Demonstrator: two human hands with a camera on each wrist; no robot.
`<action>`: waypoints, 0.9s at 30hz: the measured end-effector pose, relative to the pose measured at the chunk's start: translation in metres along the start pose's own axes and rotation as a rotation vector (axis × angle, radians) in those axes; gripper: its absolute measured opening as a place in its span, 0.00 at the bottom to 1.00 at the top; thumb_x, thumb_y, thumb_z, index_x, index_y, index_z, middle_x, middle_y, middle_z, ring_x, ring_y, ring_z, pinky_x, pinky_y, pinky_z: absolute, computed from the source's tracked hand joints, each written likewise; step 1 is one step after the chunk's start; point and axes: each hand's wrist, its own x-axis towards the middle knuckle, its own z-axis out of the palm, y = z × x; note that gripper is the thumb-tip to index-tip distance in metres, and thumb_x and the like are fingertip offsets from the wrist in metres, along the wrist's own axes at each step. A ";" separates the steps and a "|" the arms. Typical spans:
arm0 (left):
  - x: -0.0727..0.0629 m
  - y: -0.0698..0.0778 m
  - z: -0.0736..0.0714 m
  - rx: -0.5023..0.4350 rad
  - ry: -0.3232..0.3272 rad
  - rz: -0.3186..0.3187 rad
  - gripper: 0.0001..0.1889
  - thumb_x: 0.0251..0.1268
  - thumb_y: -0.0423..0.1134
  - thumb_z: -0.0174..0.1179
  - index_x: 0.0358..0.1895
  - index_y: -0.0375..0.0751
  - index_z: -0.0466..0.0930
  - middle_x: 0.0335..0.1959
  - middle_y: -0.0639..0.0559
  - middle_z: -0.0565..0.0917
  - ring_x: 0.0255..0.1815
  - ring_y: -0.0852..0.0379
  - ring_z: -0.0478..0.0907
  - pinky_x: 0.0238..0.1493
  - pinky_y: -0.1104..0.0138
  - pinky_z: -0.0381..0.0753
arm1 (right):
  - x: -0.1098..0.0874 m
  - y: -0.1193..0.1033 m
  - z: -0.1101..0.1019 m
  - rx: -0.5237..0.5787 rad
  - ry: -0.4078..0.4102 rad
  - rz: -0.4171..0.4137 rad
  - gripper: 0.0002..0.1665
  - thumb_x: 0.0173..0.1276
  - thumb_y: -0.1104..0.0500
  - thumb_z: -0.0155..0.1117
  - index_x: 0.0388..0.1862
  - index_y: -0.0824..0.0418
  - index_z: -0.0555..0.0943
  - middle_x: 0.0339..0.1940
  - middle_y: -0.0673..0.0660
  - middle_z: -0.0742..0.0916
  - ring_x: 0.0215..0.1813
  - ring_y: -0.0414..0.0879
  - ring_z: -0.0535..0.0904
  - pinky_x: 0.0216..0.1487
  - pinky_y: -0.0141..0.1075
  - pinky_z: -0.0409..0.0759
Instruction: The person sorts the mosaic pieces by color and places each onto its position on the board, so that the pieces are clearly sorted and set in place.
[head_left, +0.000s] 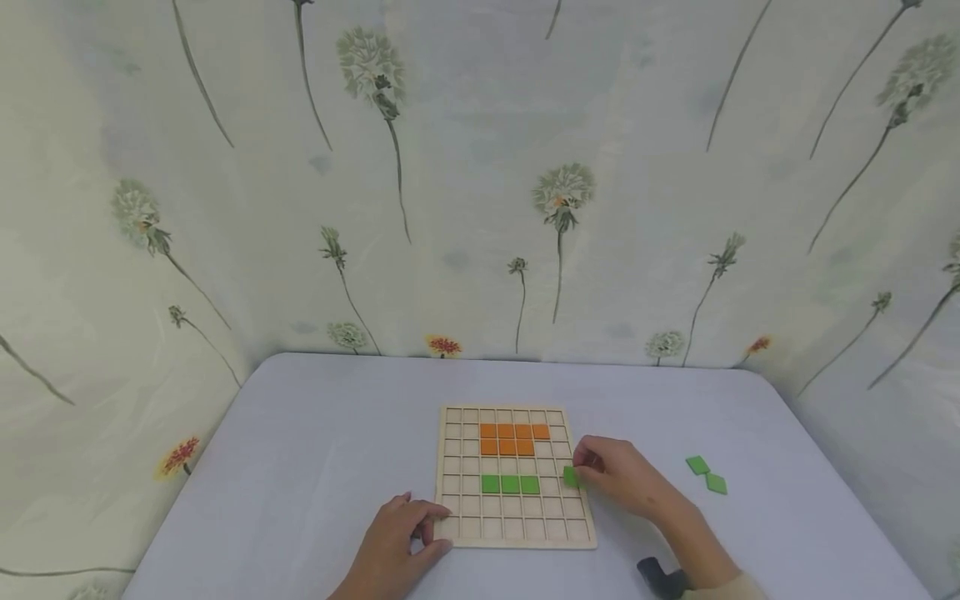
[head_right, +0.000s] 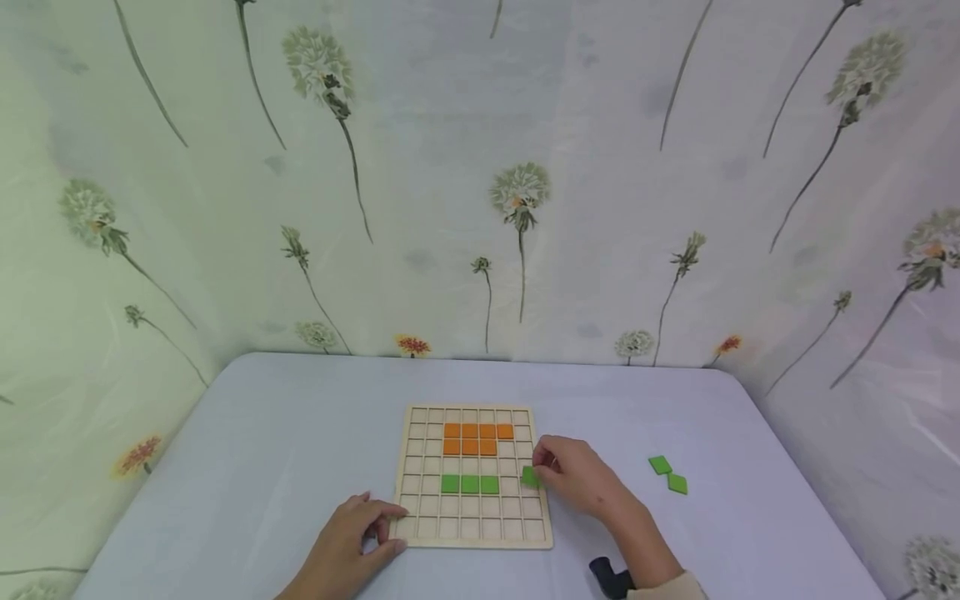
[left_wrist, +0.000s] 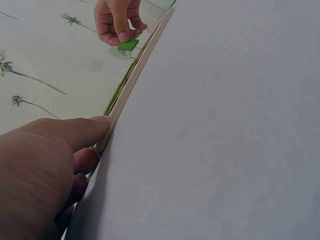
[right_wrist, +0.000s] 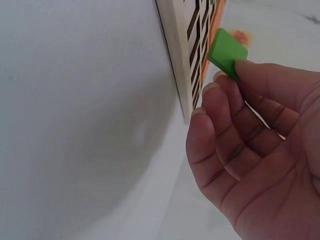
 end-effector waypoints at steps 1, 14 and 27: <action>0.000 0.000 0.000 -0.002 -0.004 -0.008 0.16 0.61 0.44 0.76 0.51 0.53 0.85 0.27 0.72 0.73 0.38 0.69 0.70 0.76 0.46 0.67 | 0.001 -0.002 0.001 0.007 -0.003 -0.003 0.08 0.70 0.62 0.72 0.36 0.52 0.81 0.32 0.45 0.83 0.37 0.42 0.77 0.38 0.35 0.79; -0.001 0.001 0.001 -0.011 -0.024 -0.038 0.17 0.62 0.44 0.76 0.53 0.53 0.85 0.27 0.71 0.73 0.38 0.69 0.70 0.77 0.47 0.66 | 0.006 -0.010 0.012 0.017 -0.046 -0.115 0.08 0.71 0.64 0.70 0.36 0.53 0.80 0.31 0.44 0.83 0.37 0.42 0.77 0.38 0.34 0.79; -0.001 0.002 -0.001 -0.009 -0.014 -0.022 0.18 0.61 0.44 0.76 0.53 0.53 0.85 0.27 0.72 0.73 0.38 0.69 0.70 0.77 0.48 0.66 | 0.009 -0.020 0.028 -0.021 -0.090 -0.172 0.06 0.72 0.62 0.69 0.37 0.51 0.81 0.31 0.40 0.82 0.36 0.38 0.76 0.38 0.34 0.80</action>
